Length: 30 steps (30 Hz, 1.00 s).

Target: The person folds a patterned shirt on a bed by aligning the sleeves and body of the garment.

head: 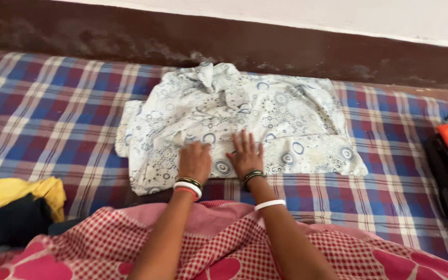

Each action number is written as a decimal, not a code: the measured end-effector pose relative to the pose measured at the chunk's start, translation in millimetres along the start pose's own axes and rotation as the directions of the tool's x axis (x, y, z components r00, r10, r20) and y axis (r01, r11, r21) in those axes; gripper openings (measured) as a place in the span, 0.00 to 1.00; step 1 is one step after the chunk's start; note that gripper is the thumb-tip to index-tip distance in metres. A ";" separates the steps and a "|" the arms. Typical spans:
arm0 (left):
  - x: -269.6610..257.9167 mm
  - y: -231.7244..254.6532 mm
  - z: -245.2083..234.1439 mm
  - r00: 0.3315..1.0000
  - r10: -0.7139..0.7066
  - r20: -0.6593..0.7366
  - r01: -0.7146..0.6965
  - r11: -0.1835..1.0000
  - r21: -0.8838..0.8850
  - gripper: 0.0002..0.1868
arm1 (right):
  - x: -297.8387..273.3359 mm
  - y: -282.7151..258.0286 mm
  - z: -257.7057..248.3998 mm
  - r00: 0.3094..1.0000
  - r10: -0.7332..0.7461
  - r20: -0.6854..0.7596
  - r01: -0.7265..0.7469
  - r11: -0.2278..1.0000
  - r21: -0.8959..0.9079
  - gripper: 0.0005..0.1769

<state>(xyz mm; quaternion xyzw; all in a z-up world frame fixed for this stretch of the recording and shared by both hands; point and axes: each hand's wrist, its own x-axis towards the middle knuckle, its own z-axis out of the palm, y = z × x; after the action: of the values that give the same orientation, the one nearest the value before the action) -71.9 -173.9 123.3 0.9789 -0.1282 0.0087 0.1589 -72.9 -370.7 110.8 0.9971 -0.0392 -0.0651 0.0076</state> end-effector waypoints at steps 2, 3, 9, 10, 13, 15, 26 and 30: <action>-1.3 15.0 12.6 0.988 0.152 0.003 -0.152 0.987 -0.058 0.20 | -2.7 -3.0 2.6 0.997 -0.071 0.009 0.069 0.990 0.121 0.41; -7.0 19.1 17.6 0.988 0.148 -0.036 -0.150 0.987 -0.061 0.24 | -2.3 3.4 3.0 0.998 -0.059 0.009 0.057 0.990 0.126 0.41; -13.1 8.9 15.1 0.988 0.142 -0.067 -0.138 0.989 0.058 0.40 | -3.1 107.0 1.8 0.992 0.126 0.003 -0.126 0.991 0.035 0.43; -12.9 10.3 15.3 0.992 0.116 -0.049 -0.113 0.992 0.063 0.43 | -5.5 123.2 3.6 0.989 0.147 -0.015 -0.146 0.988 0.038 0.43; -11.7 11.6 12.8 0.995 0.096 -0.015 -0.093 0.988 0.127 0.43 | -8.0 169.3 8.7 0.970 0.241 -0.021 -0.241 0.970 0.012 0.43; -12.6 11.5 9.8 0.996 0.088 0.020 -0.089 0.985 0.145 0.43 | -13.2 198.6 14.5 0.949 0.315 -0.006 -0.316 0.949 -0.014 0.44; -11.5 19.5 -6.7 0.984 -0.031 0.175 -0.005 0.979 0.203 0.44 | -22.9 247.4 9.7 0.778 0.629 0.000 -0.621 0.768 0.158 0.41; 2.5 41.1 23.1 0.978 0.108 0.177 -0.147 0.963 0.226 0.32 | 2.5 217.7 -14.6 0.822 0.569 0.015 -0.567 0.817 0.102 0.37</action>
<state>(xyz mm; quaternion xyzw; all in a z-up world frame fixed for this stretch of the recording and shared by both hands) -80.4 -219.5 114.3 0.9779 -0.2019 -0.0458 0.0286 -85.4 -587.8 129.4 0.9396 -0.3378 -0.0499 -0.0241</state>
